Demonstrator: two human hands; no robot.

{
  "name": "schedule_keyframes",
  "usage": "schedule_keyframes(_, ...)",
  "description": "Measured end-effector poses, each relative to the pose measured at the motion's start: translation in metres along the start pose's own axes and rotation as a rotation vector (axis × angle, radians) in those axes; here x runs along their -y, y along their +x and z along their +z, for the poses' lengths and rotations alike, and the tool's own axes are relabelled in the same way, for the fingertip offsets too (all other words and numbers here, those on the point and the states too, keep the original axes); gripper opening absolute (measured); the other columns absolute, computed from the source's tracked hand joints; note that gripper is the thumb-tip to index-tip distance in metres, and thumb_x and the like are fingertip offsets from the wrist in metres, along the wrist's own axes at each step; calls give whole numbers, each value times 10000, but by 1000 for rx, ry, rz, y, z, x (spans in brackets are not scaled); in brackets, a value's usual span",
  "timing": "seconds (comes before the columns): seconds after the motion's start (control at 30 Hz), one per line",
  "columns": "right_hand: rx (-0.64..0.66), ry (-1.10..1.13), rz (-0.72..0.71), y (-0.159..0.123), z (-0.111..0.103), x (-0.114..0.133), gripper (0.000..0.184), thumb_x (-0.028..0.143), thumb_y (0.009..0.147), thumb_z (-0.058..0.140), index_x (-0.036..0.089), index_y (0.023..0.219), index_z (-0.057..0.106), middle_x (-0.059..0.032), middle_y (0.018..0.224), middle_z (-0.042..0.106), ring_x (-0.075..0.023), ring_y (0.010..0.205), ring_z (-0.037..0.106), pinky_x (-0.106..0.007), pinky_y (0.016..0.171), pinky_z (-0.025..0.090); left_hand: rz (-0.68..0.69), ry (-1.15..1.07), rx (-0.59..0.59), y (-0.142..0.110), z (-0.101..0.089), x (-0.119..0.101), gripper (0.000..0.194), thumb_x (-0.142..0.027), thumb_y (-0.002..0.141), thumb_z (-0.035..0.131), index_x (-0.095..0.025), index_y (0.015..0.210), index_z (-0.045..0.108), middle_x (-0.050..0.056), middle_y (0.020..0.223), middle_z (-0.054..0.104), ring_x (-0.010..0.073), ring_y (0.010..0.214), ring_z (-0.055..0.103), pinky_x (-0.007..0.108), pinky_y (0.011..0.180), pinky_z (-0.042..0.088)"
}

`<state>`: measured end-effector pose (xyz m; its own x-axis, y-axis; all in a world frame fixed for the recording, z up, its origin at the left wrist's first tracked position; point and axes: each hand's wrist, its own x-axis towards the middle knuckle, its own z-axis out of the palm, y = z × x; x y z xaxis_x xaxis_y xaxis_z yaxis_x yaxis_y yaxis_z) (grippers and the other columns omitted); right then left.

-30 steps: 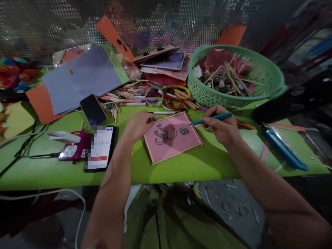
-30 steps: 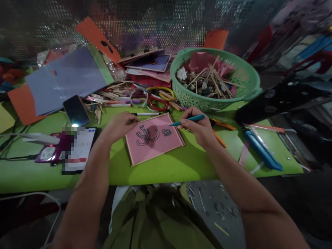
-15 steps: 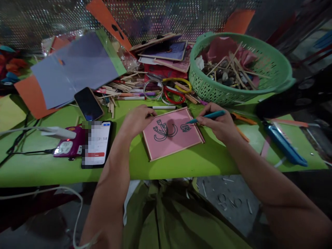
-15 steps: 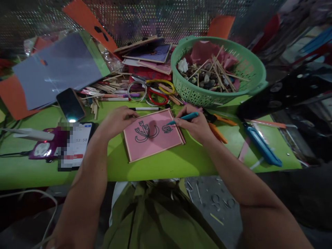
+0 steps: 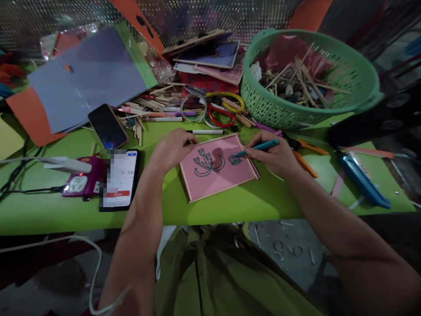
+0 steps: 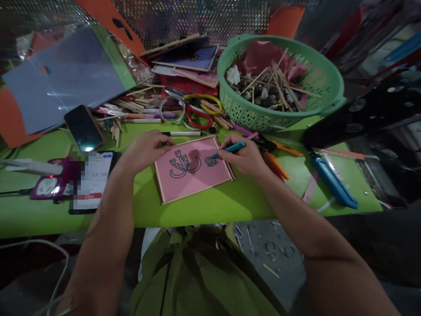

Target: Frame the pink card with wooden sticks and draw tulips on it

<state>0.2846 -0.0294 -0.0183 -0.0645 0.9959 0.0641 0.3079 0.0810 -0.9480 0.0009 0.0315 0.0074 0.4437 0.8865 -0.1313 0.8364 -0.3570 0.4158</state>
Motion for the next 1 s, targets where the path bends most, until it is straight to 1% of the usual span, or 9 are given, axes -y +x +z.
schedule_keyframes(0.1,-11,-19,6,0,-2,0,391,554,717,884,237,697,657,-9,672,599,-185,664,562,-347,626,451,-4,-1,7,0,0,0,344,-215,928,568,-196,1162,820,85,1138,757,234,1029,678,337,946,507)
schedule_keyframes(0.27,-37,-70,8,0,-4,0,428,592,728,875,238,687,638,-1,645,579,-169,630,506,-347,599,437,10,7,-6,-1,0,1,339,-239,941,558,-203,1157,817,83,1123,759,233,1021,675,335,926,510)
schedule_keyframes(0.4,-50,-32,5,-1,-3,3,422,588,710,885,243,686,643,1,647,590,-171,625,540,-346,594,475,21,3,-3,-1,0,2,328,-245,947,556,-213,1146,815,73,1115,753,227,1033,669,323,938,509)
schedule_keyframes(0.53,2,77,33,-3,1,5,417,582,685,913,249,715,664,3,670,611,-179,628,596,-351,602,529,7,-4,-2,0,1,2,321,-235,943,566,-217,1145,814,70,1118,749,228,1032,669,322,933,507)
schedule_keyframes(0.63,52,79,28,-3,2,3,426,592,687,926,244,728,684,-12,706,638,-188,670,625,-345,622,522,3,8,0,0,1,2,320,-245,943,573,-213,1151,814,78,1120,749,238,1038,670,335,933,507)
schedule_keyframes(0.73,67,48,18,-3,2,0,478,663,685,910,241,726,690,-23,722,648,-189,686,609,-355,641,507,-5,15,4,0,1,1,326,-237,944,569,-203,1156,815,85,1124,748,240,1036,672,339,931,505)
schedule_keyframes(0.83,54,43,33,-3,1,-1,533,730,659,895,243,723,688,-22,718,641,-201,703,613,-376,664,510,-11,16,10,-1,0,-1,327,-230,946,570,-202,1160,815,85,1122,752,240,1036,675,336,920,502)
schedule_keyframes(1.0,80,68,69,-5,1,6,550,743,640,900,240,713,689,-13,711,627,-172,692,584,-359,679,499,-15,23,13,-5,-1,-6,345,-216,958,552,-165,1182,810,113,1145,754,261,1062,677,358,919,491)
